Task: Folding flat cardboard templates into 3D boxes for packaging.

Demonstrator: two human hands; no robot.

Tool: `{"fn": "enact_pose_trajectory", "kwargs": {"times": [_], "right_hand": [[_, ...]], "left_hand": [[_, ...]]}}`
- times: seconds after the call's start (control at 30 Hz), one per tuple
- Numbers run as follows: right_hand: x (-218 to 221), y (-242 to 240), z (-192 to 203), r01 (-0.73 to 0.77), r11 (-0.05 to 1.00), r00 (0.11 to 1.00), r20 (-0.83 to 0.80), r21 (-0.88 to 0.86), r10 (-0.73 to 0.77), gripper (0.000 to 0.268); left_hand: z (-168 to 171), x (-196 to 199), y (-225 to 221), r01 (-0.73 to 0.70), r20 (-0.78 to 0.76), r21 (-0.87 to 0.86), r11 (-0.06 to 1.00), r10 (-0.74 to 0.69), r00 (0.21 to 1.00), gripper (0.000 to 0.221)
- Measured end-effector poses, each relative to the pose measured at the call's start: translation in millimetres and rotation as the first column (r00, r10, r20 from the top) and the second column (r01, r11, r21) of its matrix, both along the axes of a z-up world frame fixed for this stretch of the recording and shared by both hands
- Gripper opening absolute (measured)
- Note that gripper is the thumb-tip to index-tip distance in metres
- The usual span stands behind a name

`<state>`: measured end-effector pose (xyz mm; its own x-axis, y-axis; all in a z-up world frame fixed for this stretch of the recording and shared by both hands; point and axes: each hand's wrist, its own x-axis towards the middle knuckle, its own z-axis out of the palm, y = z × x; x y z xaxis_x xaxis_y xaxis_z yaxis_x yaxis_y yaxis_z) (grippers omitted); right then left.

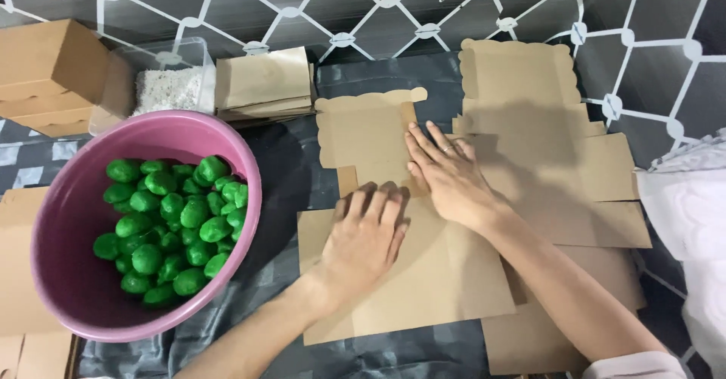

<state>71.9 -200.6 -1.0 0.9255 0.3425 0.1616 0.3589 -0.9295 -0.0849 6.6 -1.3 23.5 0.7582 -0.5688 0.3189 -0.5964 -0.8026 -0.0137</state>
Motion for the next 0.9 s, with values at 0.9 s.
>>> {"fn": "enact_pose_trajectory", "kwargs": {"times": [0.9], "right_hand": [[25, -13, -26, 0.011, 0.995, 0.999, 0.046, 0.095, -0.016, 0.051]], "left_hand": [[-16, 88, -32, 0.058, -0.354, -0.245, 0.968, -0.145, 0.924, 0.053]]}}
